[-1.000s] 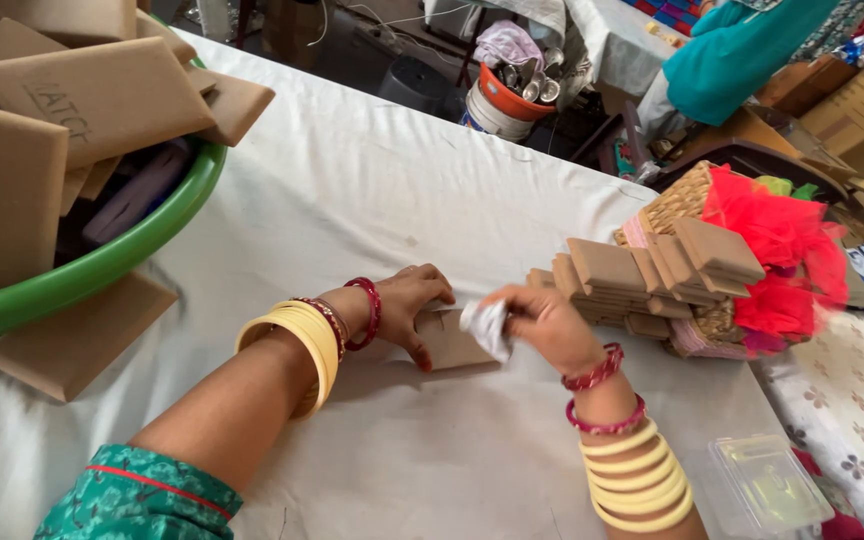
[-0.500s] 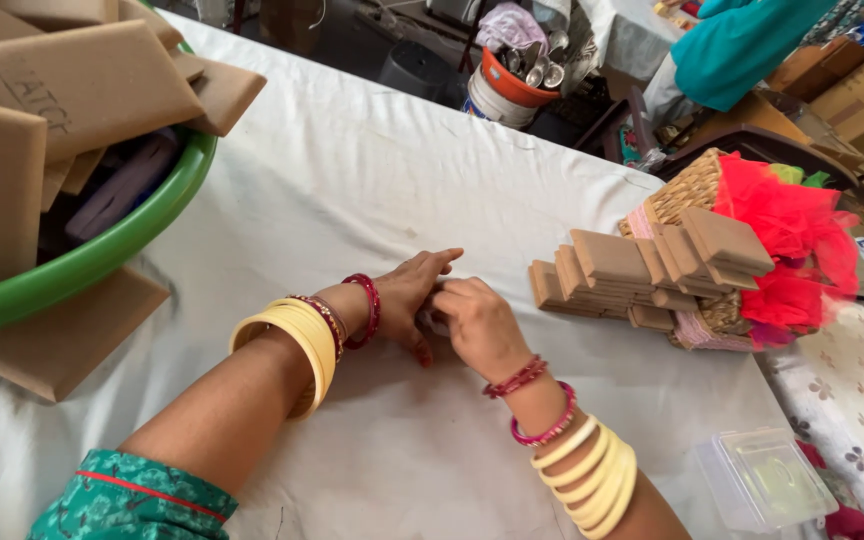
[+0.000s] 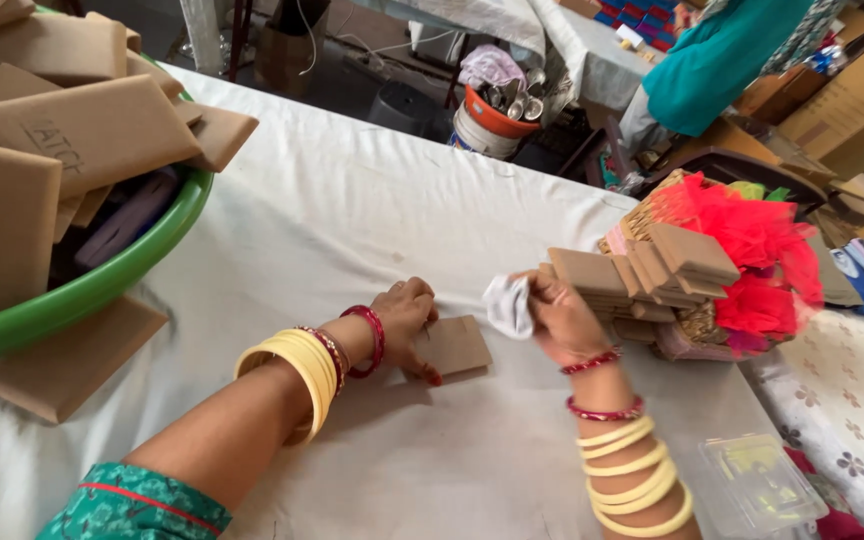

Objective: Cleaning brown rectangular blocks with a white cloth.

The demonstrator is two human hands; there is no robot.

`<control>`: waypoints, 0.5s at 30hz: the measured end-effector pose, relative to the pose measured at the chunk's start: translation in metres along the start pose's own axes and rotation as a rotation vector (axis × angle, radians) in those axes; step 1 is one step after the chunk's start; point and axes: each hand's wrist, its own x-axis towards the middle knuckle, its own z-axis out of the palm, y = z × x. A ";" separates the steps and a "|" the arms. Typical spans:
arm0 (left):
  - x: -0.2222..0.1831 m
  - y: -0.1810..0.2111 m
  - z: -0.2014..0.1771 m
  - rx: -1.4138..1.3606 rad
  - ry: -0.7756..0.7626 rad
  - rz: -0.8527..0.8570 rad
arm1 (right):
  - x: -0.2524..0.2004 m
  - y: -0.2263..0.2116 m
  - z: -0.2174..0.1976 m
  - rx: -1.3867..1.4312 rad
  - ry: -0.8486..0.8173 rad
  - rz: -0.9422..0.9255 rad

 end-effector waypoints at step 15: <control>0.003 -0.009 0.005 -0.019 0.022 0.063 | 0.007 0.002 0.099 -1.525 -0.029 -0.209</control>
